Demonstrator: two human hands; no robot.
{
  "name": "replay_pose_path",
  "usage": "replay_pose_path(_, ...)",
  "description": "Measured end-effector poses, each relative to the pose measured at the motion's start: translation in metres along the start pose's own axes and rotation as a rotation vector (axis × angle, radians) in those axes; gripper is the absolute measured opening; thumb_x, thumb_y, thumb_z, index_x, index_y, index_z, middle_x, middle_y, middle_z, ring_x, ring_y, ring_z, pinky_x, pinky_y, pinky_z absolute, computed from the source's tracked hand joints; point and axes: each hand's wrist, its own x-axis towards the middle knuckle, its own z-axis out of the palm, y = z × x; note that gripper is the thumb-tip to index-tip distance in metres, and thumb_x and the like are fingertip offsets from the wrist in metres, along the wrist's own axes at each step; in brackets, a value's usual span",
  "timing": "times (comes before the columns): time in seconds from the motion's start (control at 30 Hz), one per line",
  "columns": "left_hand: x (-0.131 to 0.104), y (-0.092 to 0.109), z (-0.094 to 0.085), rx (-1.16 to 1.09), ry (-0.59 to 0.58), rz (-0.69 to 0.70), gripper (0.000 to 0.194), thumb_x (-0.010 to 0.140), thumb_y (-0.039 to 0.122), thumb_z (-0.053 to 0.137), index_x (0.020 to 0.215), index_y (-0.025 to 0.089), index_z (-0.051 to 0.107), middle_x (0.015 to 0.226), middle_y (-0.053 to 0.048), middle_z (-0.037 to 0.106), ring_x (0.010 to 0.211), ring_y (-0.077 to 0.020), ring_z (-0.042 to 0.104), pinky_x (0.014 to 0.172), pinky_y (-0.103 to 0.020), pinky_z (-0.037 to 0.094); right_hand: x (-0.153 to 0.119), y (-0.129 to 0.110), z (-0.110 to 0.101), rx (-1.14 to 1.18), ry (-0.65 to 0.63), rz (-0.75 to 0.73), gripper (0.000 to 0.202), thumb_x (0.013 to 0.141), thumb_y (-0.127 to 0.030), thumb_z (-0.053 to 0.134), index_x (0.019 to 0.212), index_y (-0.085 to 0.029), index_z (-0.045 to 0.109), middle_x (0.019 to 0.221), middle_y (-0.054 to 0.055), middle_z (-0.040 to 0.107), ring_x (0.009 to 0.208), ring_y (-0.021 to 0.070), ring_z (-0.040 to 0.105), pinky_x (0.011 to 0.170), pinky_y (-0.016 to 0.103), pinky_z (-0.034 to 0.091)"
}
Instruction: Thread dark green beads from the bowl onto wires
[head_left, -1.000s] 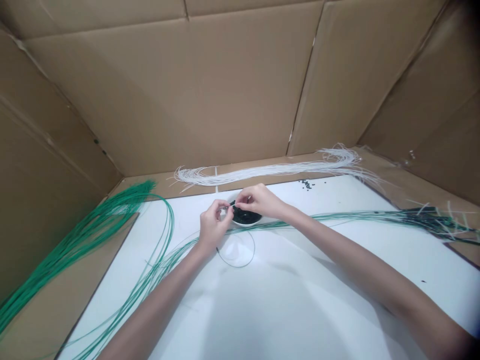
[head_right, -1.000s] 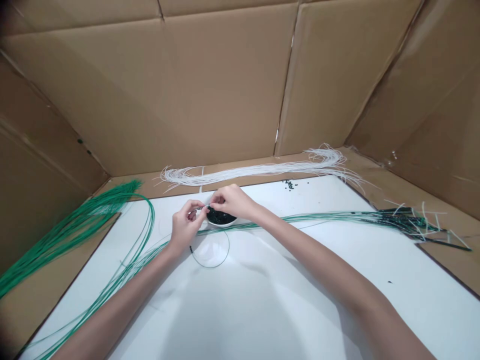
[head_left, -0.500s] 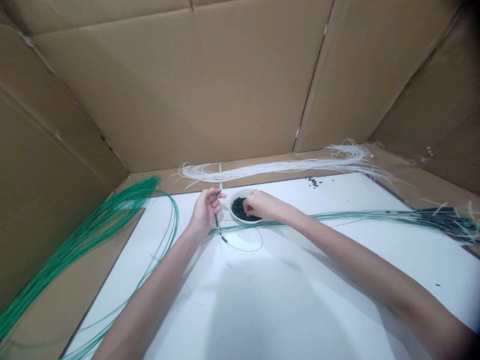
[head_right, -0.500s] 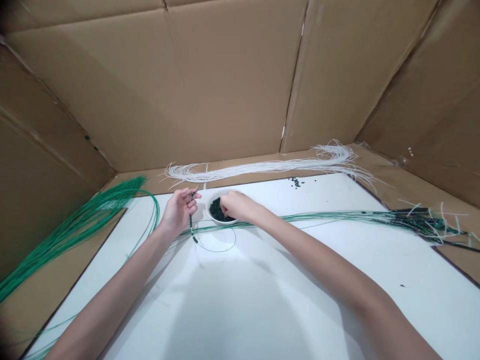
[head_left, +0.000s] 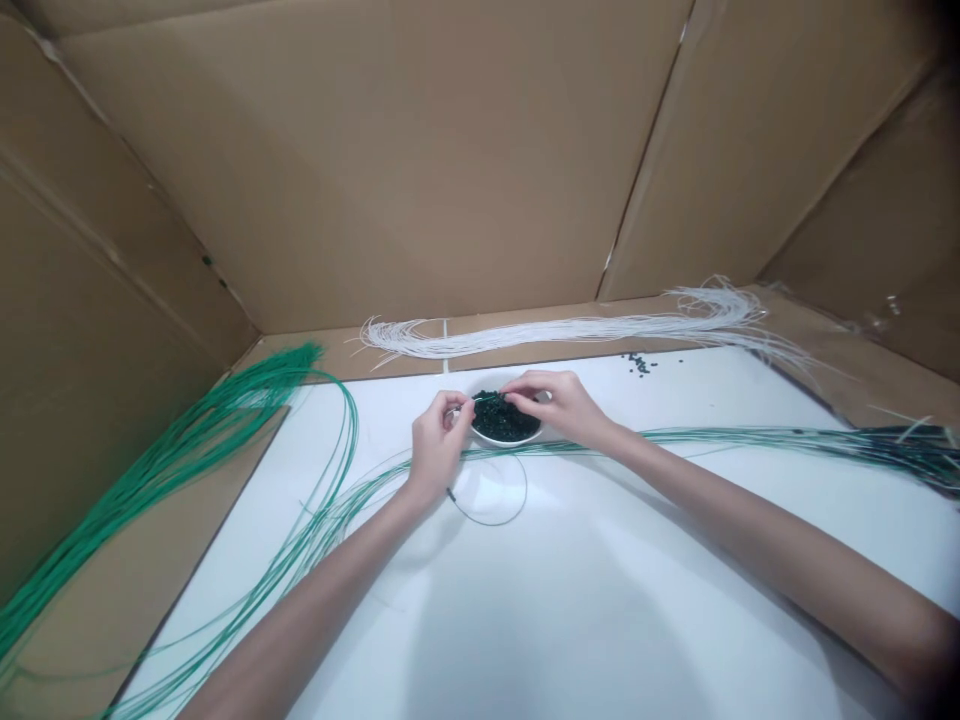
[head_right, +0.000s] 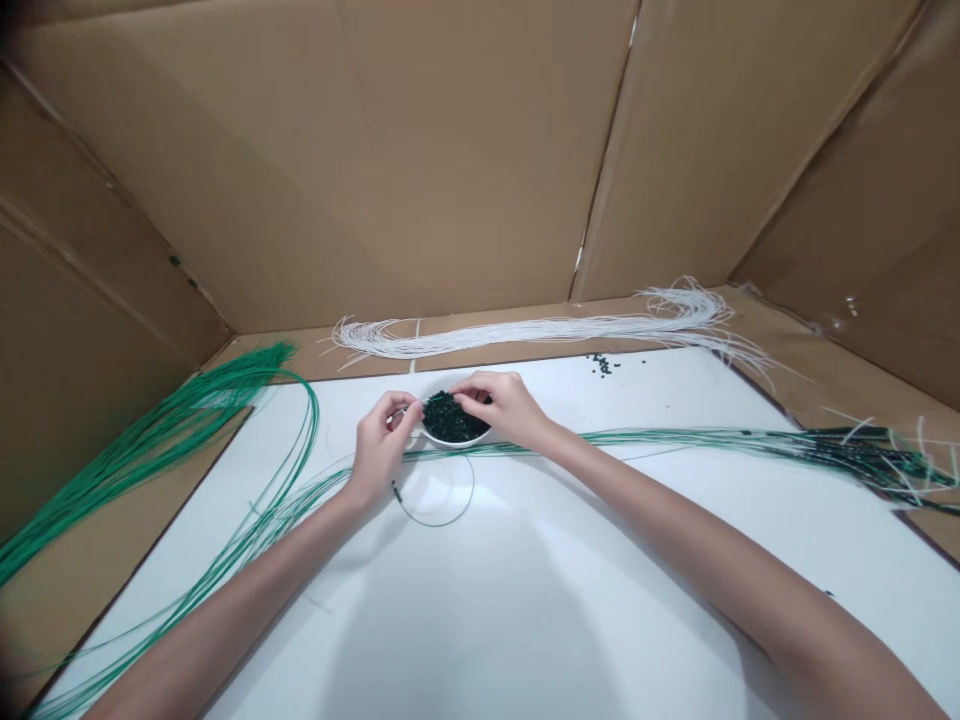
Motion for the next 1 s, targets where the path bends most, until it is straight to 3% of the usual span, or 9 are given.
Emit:
replay_pose_path(0.13, -0.007, -0.007, 0.004, 0.163, 0.048, 0.069, 0.018, 0.078, 0.034, 0.05, 0.082, 0.017, 0.055, 0.07, 0.002, 0.055, 0.049, -0.0056, 0.036, 0.052, -0.019, 0.032, -0.006, 0.004, 0.007, 0.075, 0.083, -0.035, 0.018, 0.078, -0.025, 0.052, 0.084, -0.017, 0.067, 0.082, 0.005, 0.067, 0.074, 0.0137, 0.06, 0.069, 0.024, 0.046)
replay_pose_path(0.53, -0.01, -0.017, 0.006, 0.172, 0.078, 0.27, 0.012, 0.079, 0.029, 0.05, 0.081, 0.019, 0.057, 0.073, -0.002, 0.056, 0.057, -0.0102, 0.042, 0.056, -0.022, 0.034, -0.008, 0.005, 0.012, 0.115, 0.066, -0.004, 0.019, 0.078, -0.029, 0.053, 0.084, -0.02, 0.069, 0.082, 0.004, 0.068, 0.075, 0.015, 0.061, 0.071, 0.027, 0.048)
replay_pose_path(1.0, -0.011, -0.016, 0.006, 0.227, 0.081, 0.304, 0.01, 0.081, 0.026, 0.048, 0.082, 0.019, 0.055, 0.074, -0.002, 0.058, 0.06, -0.0104, 0.045, 0.056, -0.022, 0.034, -0.008, 0.002, 0.011, 0.154, 0.07, 0.011, 0.019, 0.078, -0.029, 0.053, 0.084, -0.019, 0.069, 0.085, 0.005, 0.068, 0.079, 0.0156, 0.062, 0.074, 0.028, 0.048)
